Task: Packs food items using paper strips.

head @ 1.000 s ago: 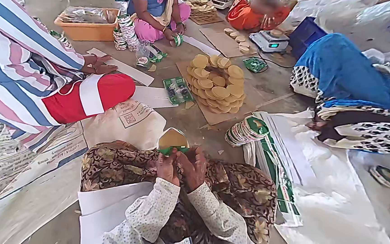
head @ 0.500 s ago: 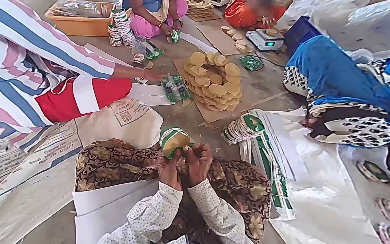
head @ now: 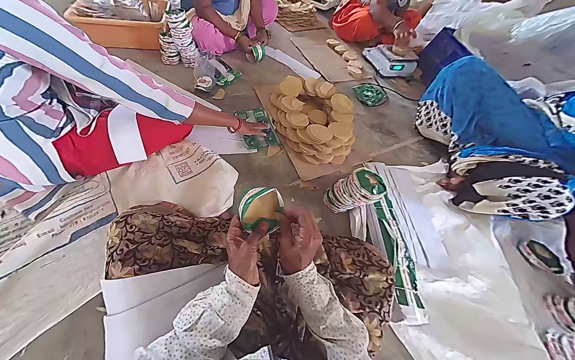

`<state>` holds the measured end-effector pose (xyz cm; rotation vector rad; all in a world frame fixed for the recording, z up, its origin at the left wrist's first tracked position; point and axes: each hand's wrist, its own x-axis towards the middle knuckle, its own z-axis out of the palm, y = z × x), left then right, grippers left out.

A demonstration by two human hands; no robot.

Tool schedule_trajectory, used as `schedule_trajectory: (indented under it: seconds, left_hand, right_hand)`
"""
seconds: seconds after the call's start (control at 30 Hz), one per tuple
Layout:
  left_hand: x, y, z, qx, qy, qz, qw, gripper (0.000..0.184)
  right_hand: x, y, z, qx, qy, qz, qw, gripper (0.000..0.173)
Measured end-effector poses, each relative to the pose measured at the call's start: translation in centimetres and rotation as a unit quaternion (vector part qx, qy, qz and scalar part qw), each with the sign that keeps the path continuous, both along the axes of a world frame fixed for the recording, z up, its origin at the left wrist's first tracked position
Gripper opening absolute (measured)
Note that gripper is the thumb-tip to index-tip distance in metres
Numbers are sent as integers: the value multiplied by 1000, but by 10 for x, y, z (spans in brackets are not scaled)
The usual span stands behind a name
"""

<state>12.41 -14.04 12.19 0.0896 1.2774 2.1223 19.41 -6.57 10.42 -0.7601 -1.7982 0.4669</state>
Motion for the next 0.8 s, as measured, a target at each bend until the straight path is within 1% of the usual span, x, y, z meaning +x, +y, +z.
schedule_trajectory:
  seconds: [0.07, 0.1, 0.27, 0.37, 0.4, 0.47, 0.5, 0.57, 0.63, 0.73, 0.8]
  left_hand:
    - [0, -2, 2, -3, 2, -14, 1000, 43]
    - [0, -4, 3, -2, 4, -18, 1000, 42]
    - [-2, -6, 3, -14, 5, -29, 999, 42]
    - [-3, -9, 2, -14, 21, -43, 999, 42]
    - [-4, -9, 0, -10, 32, -47, 998, 42]
    - [-6, -10, -4, 0, 54, -58, 997, 40]
    - [-7, -10, -5, 2, 59, -64, 996, 40]
    - [-8, -12, -4, 2, 58, -78, 995, 41]
    - [-10, -13, -4, -2, 55, -86, 995, 44]
    - [-13, -16, -6, -9, 74, -88, 993, 45]
    - [-14, -16, -8, -13, 74, -91, 993, 47]
  right_hand:
    - [-3, 3, 4, 10, 31, 0, 999, 26]
    - [-5, 5, 6, 18, 42, 0, 999, 25]
    - [-2, 5, 27, -10, 8, -21, 1000, 22]
    - [3, 11, 41, 48, 0, 15, 999, 14]
    - [5, 14, 48, 49, -23, 35, 998, 18]
    - [7, 20, 62, 13, -108, 63, 992, 33]
    - [6, 24, 68, -8, -151, 79, 985, 32]
    - [3, 31, 75, -13, -195, 98, 976, 20]
    - [0, 36, 81, -1, -198, 128, 972, 14]
    - [-3, 34, 88, -13, -205, 170, 964, 4]
    - [-4, 32, 97, -39, -258, 195, 945, 15]
